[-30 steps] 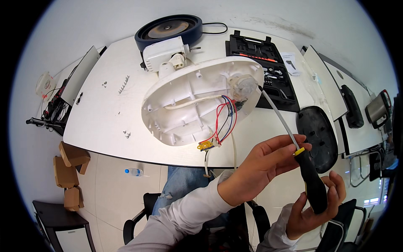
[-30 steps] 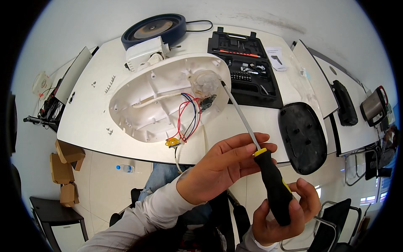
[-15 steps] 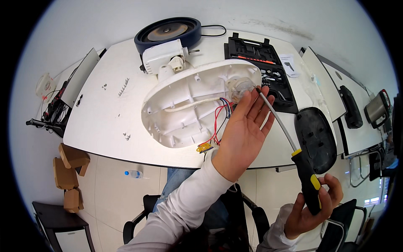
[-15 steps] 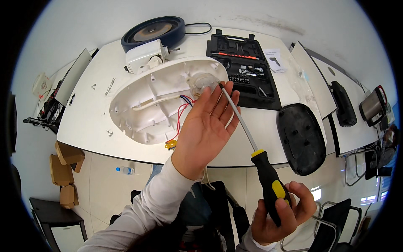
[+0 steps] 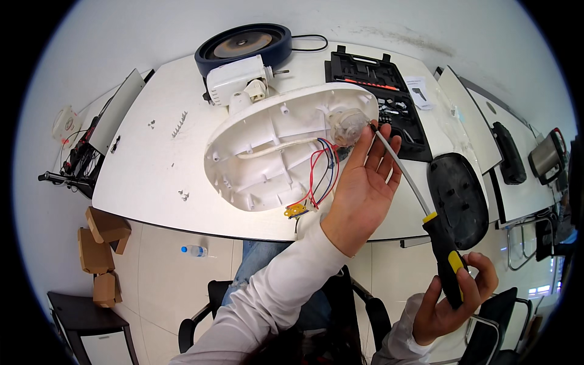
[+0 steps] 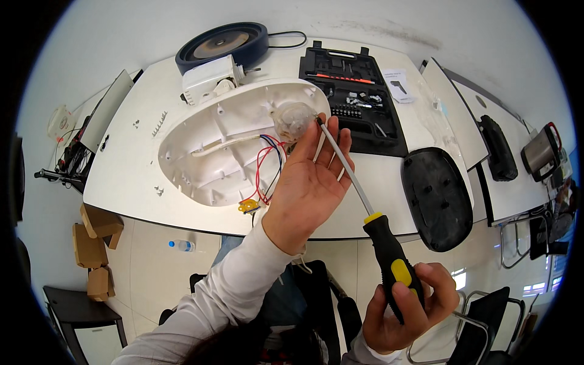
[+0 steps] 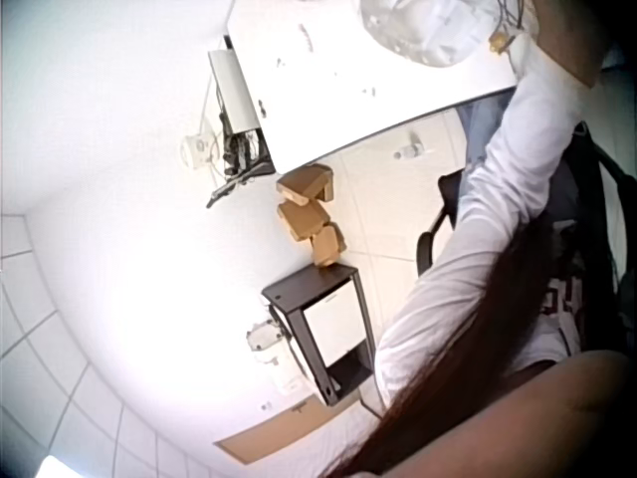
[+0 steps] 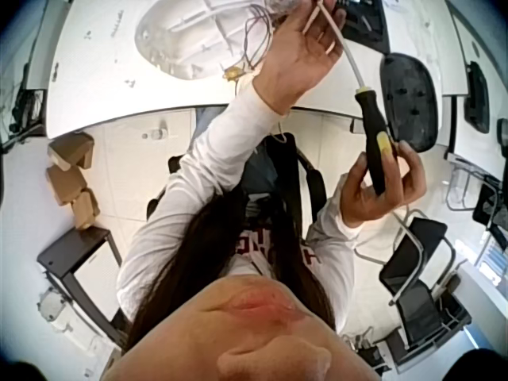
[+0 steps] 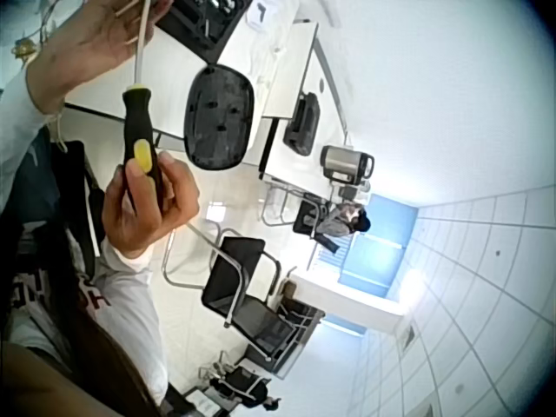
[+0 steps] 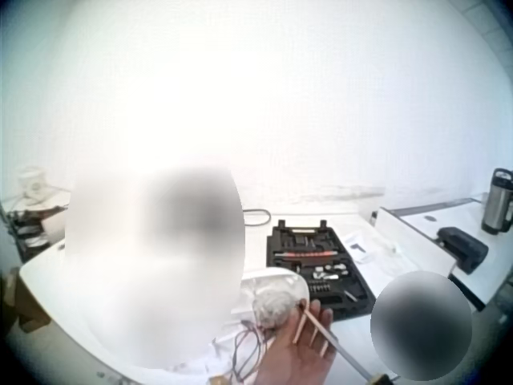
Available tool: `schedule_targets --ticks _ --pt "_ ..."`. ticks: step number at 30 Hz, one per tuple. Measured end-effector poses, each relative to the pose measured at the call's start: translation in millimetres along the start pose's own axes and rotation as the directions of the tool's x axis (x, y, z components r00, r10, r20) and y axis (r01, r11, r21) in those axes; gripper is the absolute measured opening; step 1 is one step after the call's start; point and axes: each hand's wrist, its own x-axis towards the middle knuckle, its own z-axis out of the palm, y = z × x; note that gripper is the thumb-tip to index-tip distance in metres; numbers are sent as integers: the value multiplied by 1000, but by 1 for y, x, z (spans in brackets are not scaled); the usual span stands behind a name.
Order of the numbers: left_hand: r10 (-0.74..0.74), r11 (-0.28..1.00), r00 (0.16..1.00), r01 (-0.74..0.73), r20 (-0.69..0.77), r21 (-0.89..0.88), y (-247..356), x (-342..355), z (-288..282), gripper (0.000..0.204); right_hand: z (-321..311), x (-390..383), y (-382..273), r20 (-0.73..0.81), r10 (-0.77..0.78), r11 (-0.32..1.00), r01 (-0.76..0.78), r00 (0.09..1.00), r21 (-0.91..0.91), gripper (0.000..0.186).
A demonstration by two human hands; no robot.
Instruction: The person uses a screwdriver to tighten screws on the internal wiring of a white plastic device housing. They repeatedly adjust the device's position and re-engage the screwdriver with the same internal components throughout the clip.
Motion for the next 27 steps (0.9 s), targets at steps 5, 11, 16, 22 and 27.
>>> schedule_targets --ticks 5,11,16,22,27 --pt "-9 999 999 7 -54 -36 -3 1 7 14 -2 0 0 -1 1 1000 -1 1000 -5 40" --pt "-26 996 994 16 -107 -91 1 3 7 12 2 2 -4 -6 -8 1000 8 1000 9 41" --pt "-26 997 995 18 -101 -80 -1 4 9 10 -1 2 -3 -22 -1 1000 1 1000 -2 41" --pt "-35 994 995 26 -91 -104 1 3 9 10 -1 2 -6 -30 0 1000 0 1000 -13 42" --pt "-54 992 997 47 -59 -121 1 5 6 9 -2 2 -6 -28 -5 1000 4 1000 -27 44"
